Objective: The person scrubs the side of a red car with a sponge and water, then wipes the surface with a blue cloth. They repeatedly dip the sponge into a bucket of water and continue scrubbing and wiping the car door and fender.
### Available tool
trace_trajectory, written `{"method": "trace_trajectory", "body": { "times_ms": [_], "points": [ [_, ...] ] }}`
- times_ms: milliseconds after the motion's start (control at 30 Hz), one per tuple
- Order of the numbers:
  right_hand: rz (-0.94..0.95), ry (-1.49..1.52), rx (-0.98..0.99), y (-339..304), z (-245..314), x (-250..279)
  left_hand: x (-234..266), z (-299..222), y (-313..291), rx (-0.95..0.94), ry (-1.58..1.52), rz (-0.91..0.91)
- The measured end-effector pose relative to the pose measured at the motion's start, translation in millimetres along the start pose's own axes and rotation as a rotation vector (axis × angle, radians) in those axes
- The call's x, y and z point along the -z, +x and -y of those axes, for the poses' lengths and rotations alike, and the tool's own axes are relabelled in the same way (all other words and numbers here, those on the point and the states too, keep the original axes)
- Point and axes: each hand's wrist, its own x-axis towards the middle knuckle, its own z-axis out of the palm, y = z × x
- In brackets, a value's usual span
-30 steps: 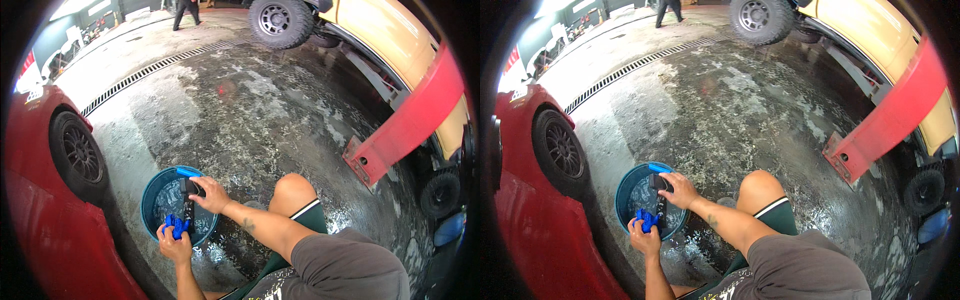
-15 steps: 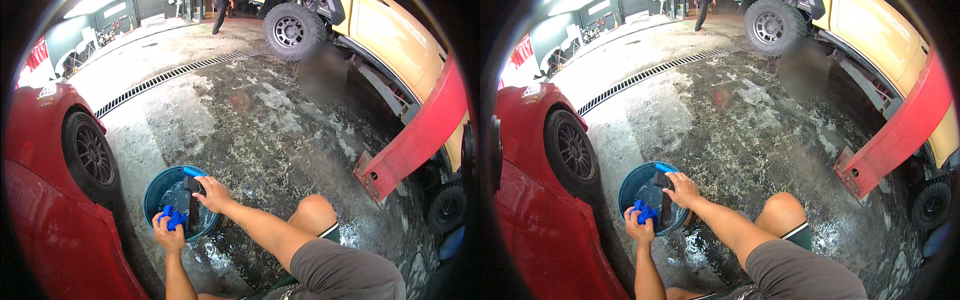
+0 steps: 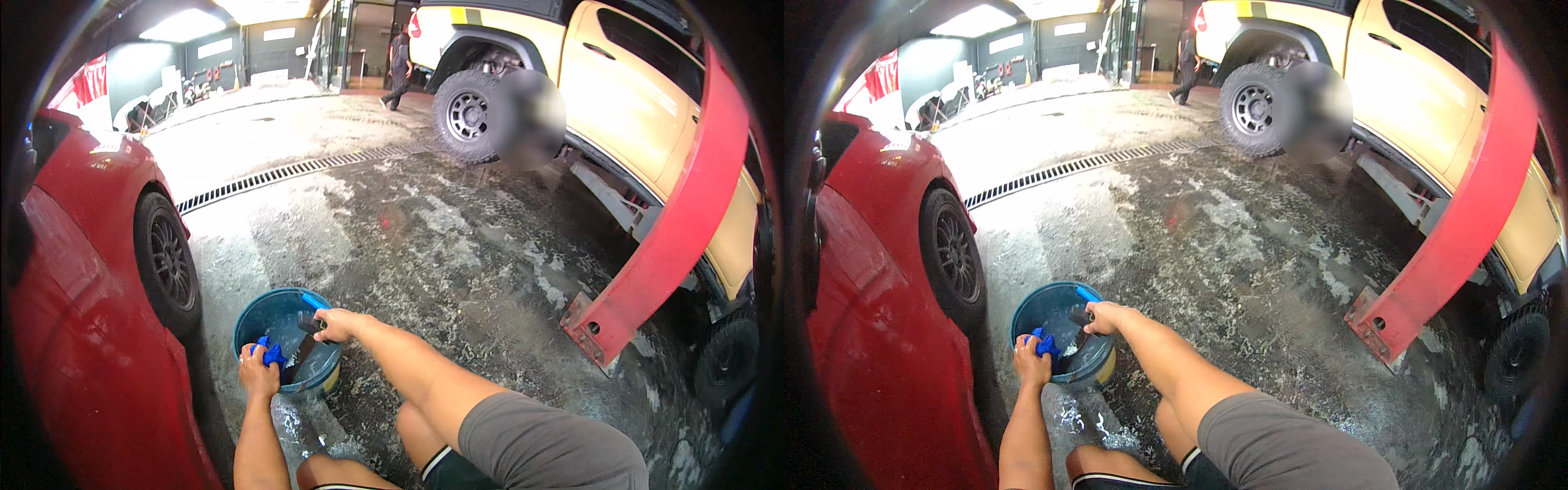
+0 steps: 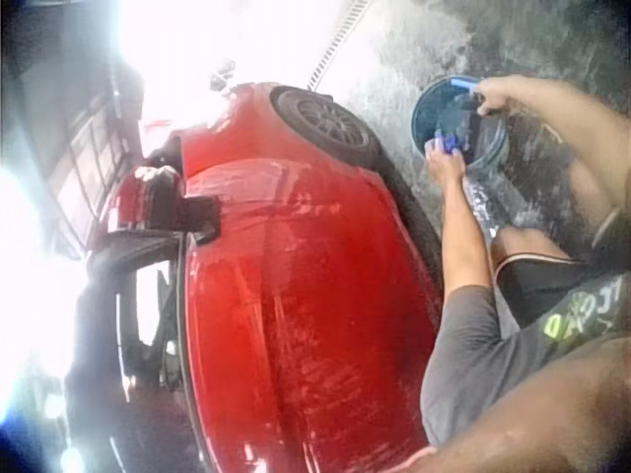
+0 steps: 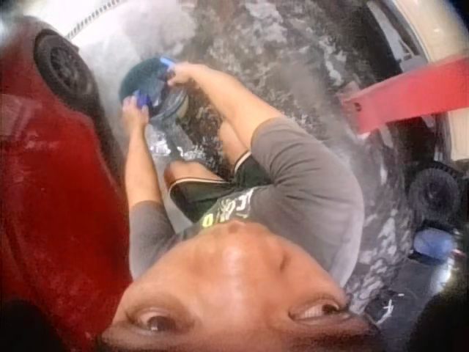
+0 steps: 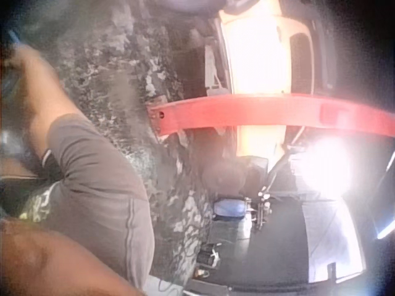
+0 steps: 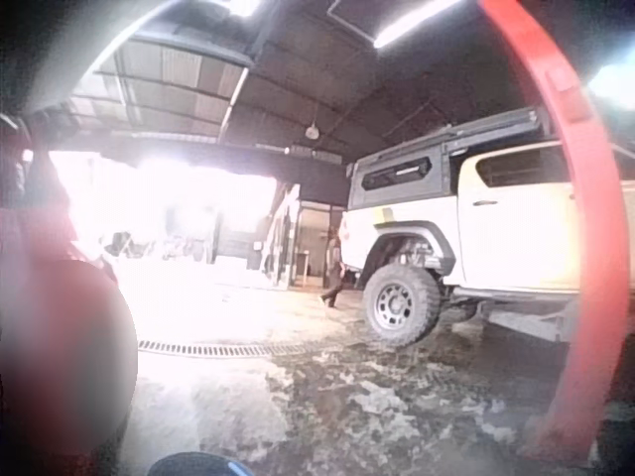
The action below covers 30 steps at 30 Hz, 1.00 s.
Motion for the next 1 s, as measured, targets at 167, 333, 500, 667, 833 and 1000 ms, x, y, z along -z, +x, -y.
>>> {"method": "trace_trajectory", "body": {
  "times_ms": [167,333,500,667,833,1000],
  "points": [
    [-0.138,0.061,0.051,-37.2,-27.4,-20.1,4.1,-16.8,-5.9,0.035,0.040,0.112],
    [-0.509,-0.253,0.082,-49.1,7.5,-47.0,7.5,-13.8,-0.6,0.051,0.165,0.212],
    [-0.443,-0.376,0.086,-55.6,21.2,-38.8,9.9,-26.9,-3.1,0.096,0.229,0.323],
    [-0.482,-0.299,0.081,-45.4,14.6,-35.8,5.9,-24.4,-3.0,0.084,0.197,0.306],
    [-0.543,-0.184,0.502,-5.1,1.7,-36.5,-0.9,-21.1,-4.5,0.134,0.159,0.239],
    [-0.175,-0.252,0.491,42.8,1.0,-16.9,-2.4,-29.4,12.2,0.209,0.109,0.157]
  ]
}}
